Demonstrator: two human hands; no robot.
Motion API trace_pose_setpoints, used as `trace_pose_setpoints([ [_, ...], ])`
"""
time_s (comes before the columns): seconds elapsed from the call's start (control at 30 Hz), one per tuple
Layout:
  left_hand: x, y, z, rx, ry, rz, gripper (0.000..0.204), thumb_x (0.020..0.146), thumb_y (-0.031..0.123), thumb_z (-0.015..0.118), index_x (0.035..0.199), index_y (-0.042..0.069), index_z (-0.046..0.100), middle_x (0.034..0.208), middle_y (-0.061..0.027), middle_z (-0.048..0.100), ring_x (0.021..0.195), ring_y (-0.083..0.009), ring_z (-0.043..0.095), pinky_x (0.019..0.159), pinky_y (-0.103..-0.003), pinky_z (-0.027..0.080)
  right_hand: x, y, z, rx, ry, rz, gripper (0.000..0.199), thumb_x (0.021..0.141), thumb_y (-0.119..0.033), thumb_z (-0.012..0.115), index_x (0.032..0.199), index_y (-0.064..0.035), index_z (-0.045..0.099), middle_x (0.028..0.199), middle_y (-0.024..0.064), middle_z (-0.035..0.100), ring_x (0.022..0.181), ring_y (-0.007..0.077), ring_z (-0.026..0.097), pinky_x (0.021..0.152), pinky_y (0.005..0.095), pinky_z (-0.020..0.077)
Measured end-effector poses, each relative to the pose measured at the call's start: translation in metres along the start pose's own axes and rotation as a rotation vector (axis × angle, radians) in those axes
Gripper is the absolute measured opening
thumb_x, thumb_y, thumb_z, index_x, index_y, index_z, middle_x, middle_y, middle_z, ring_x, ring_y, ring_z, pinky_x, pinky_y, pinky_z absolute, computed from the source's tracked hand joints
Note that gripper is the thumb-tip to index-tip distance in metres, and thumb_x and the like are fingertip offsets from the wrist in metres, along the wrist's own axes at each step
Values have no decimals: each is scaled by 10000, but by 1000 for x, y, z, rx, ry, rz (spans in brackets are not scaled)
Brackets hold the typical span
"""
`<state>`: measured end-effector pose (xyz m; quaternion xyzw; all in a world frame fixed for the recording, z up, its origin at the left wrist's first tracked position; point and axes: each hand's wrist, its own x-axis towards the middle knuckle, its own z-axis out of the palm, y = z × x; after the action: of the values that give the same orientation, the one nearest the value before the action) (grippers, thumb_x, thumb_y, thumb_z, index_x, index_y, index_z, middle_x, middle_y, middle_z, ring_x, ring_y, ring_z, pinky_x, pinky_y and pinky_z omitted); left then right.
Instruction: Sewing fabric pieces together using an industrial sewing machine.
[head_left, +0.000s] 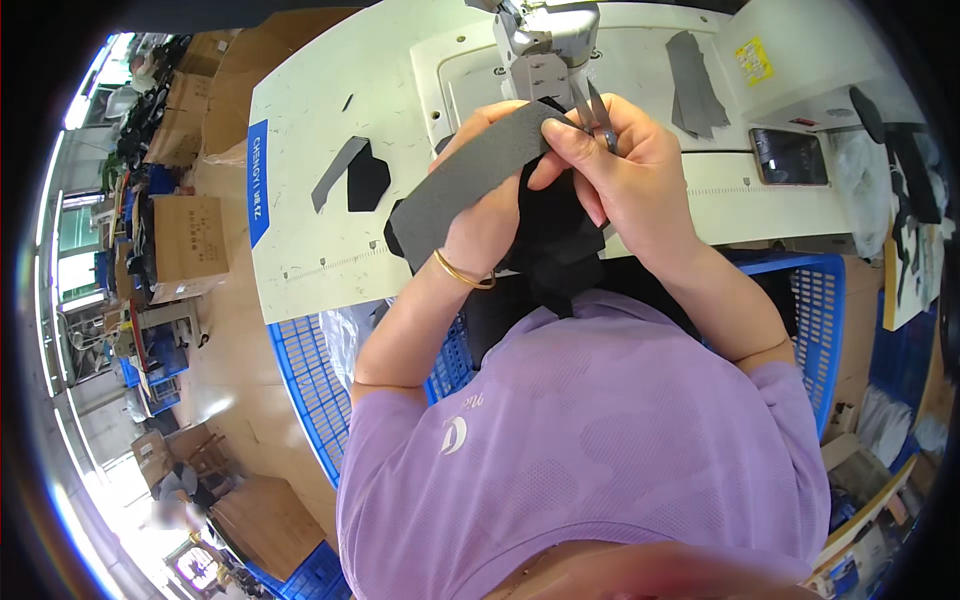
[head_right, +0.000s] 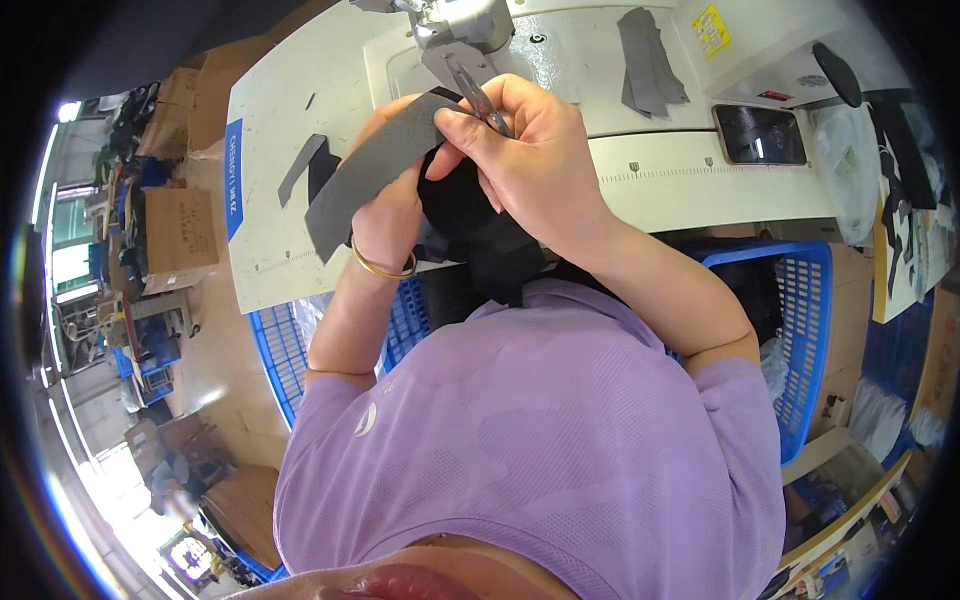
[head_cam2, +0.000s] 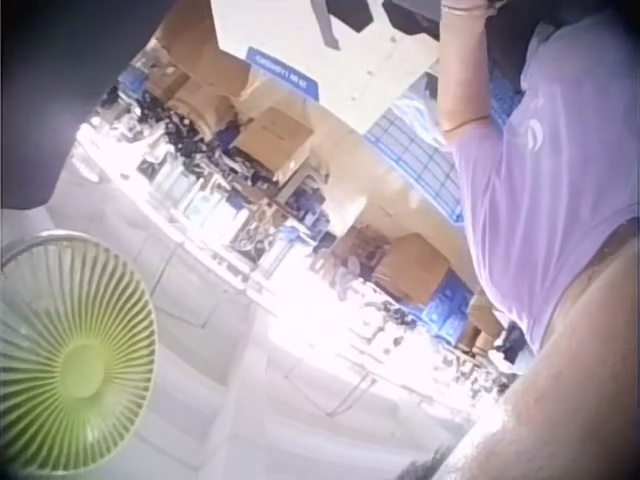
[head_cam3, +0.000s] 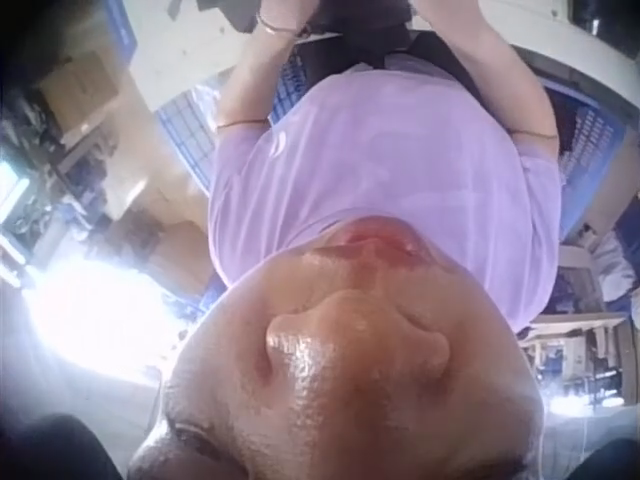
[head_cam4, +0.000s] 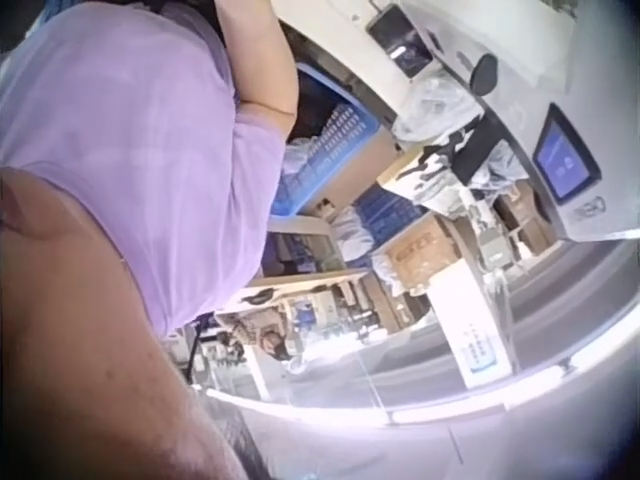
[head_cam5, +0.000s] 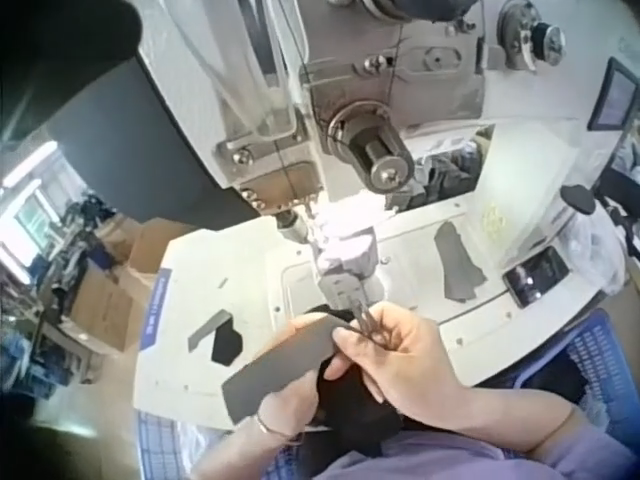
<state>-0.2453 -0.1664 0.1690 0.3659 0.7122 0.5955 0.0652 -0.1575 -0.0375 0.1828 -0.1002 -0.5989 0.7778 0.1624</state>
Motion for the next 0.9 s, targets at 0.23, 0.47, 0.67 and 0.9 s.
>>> trace_pose_setpoints([
  [0.23, -5, -3, 2, -186, 28, 24, 217, 874, 31, 554, 1080, -20, 602, 863, -57, 654, 789, -94, 601, 729, -233, 481, 0, 3, 6, -6, 48, -32, 165, 926, -144, 624, 841, -19, 558, 651, 65, 672, 403, 31, 446, 368, 191, 326],
  [0.47, -3, 4, 6, -243, 81, -119, 185, 963, 164, 563, 1029, -4, 604, 866, -32, 640, 780, -93, 581, 720, -230, 471, -2, 7, 9, 54, 51, -30, 178, 934, -165, 611, 838, -24, 563, 669, 68, 678, 412, 24, 440, 367, 196, 327],
  [0.67, 3, 2, -1, -367, 48, -198, 217, 975, 215, 582, 1036, 11, 623, 905, -29, 649, 817, -95, 584, 751, -224, 463, -2, 22, 0, -296, 169, -332, 200, 902, -195, 655, 835, -19, 589, 673, 27, 634, 520, 54, 483, 488, 223, 389],
  [0.9, 6, -1, -5, -303, 44, -206, 240, 942, 250, 638, 962, 12, 666, 832, -26, 657, 751, -91, 577, 694, -231, 466, -5, 20, -1, -315, 231, -333, 198, 850, -164, 719, 809, -22, 586, 626, -3, 572, 574, 40, 493, 527, 211, 397],
])
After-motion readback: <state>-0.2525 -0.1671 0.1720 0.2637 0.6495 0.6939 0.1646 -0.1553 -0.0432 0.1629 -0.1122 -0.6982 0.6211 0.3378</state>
